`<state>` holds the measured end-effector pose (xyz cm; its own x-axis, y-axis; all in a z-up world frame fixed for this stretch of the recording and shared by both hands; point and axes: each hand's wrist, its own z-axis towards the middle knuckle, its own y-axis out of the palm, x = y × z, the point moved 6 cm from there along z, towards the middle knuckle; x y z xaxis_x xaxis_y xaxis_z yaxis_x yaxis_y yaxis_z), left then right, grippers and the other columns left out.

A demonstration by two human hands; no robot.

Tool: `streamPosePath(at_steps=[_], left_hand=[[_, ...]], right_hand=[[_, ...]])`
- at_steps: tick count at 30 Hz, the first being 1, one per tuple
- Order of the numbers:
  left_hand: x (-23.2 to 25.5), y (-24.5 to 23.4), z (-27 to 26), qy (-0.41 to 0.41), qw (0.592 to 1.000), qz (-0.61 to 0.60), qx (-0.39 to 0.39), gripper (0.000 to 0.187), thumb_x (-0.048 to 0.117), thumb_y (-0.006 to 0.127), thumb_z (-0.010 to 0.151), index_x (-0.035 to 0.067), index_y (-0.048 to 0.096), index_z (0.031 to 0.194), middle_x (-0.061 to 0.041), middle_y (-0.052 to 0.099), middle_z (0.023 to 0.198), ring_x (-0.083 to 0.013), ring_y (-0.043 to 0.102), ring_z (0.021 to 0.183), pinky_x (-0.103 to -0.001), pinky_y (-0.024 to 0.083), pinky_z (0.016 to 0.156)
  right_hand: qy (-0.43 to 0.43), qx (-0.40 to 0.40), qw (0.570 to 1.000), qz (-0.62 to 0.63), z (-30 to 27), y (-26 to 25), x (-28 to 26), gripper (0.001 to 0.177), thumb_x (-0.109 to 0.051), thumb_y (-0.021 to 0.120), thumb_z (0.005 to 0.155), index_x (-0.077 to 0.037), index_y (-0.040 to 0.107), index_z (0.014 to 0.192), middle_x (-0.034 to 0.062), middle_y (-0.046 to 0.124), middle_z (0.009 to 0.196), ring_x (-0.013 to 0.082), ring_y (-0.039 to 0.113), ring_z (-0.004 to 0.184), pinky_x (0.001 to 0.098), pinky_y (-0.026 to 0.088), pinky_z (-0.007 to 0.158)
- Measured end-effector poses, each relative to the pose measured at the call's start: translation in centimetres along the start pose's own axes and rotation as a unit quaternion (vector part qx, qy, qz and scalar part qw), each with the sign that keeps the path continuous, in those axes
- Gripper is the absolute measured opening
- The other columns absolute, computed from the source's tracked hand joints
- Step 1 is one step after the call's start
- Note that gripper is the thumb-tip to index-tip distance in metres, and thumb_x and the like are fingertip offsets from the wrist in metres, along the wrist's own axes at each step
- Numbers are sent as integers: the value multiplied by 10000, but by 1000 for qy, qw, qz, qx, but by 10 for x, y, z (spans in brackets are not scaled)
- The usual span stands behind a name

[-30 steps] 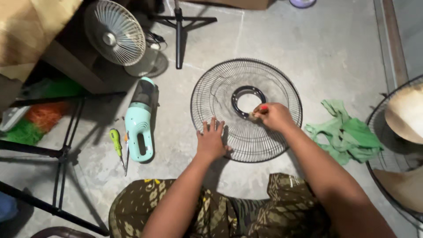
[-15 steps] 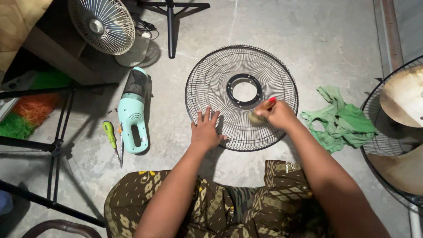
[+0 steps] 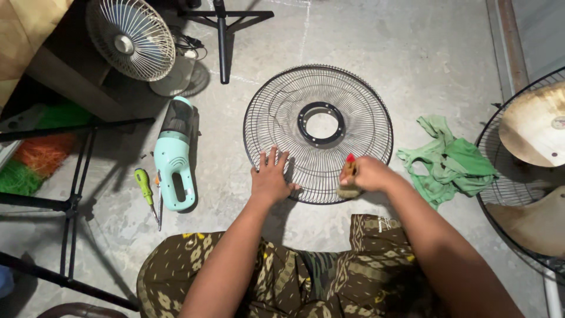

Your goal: The person sits on the floor and uses a brush to clean the metal fan cage, then wipes it with a green cloth. The person holds the cage steady with one hand while brushing and wiping with the other.

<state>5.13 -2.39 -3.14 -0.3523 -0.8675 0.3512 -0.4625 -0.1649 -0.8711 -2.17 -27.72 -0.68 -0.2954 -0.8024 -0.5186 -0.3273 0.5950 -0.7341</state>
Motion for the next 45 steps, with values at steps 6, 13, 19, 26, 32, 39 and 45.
streamPosePath(at_steps=[6, 13, 19, 26, 32, 39, 45], left_hand=[[-1, 5, 0, 2, 1000, -8, -13, 1073, 571, 840, 733, 299, 253, 1590, -51, 81, 1714, -363, 94, 1568, -675, 252, 1161], [-1, 3, -2, 0, 1000, 2, -13, 1076, 574, 828, 742, 308, 244, 1606, -46, 78, 1721, -362, 101, 1569, -672, 264, 1162], [-4, 8, -1, 2, 1000, -6, -10, 1077, 578, 826, 742, 321, 234, 1604, -29, 72, 1723, -337, 95, 1576, -679, 256, 1163], [-16, 8, 2, -14, 1000, -14, 9, 1029, 525, 808, 789, 347, 231, 1621, -27, 71, 1735, -344, 122, 1580, -674, 268, 1171], [-17, 7, 8, -26, 999, -8, -30, 1068, 484, 830, 787, 366, 167, 1617, -21, 34, 1721, -344, 88, 1571, -663, 237, 1178], [-17, 4, 5, -29, 999, 2, -19, 1037, 467, 829, 792, 379, 195, 1609, -10, 58, 1727, -329, 116, 1575, -658, 243, 1186], [-15, 1, 4, -19, 1000, 15, -5, 1046, 449, 844, 770, 358, 220, 1604, -31, 95, 1722, -337, 149, 1566, -659, 257, 1177]], right_hand=[[14, 105, 990, 98, 0, -16, 2, 225, -288, 787, 822, -158, 814, 1004, 63, 811, 933, 205, 773, 826, 331, 589, 781], [-182, 261, 946, 63, -12, -12, -49, 224, -270, 787, 829, -109, 793, 986, 86, 786, 973, 244, 742, 838, 343, 570, 753], [-8, -153, 974, -170, -20, 66, -43, 485, -421, 545, 1039, -63, 803, 836, 141, 796, 818, 250, 763, 780, 365, 571, 789], [-54, 110, 983, 135, -4, 18, -13, 182, -239, 793, 815, -103, 792, 935, 89, 802, 939, 250, 766, 860, 368, 574, 802], [-196, 172, 964, 57, -27, 9, -54, 151, -219, 781, 827, -118, 791, 937, 37, 787, 955, 229, 748, 863, 342, 581, 781], [-143, 32, 989, -25, -29, 31, -66, 130, -281, 767, 848, -181, 784, 929, -2, 776, 910, 211, 735, 828, 350, 558, 781], [-222, -3, 967, -122, -37, 52, -57, 126, -190, 787, 776, -174, 802, 900, 3, 778, 967, 223, 719, 908, 366, 562, 789]])
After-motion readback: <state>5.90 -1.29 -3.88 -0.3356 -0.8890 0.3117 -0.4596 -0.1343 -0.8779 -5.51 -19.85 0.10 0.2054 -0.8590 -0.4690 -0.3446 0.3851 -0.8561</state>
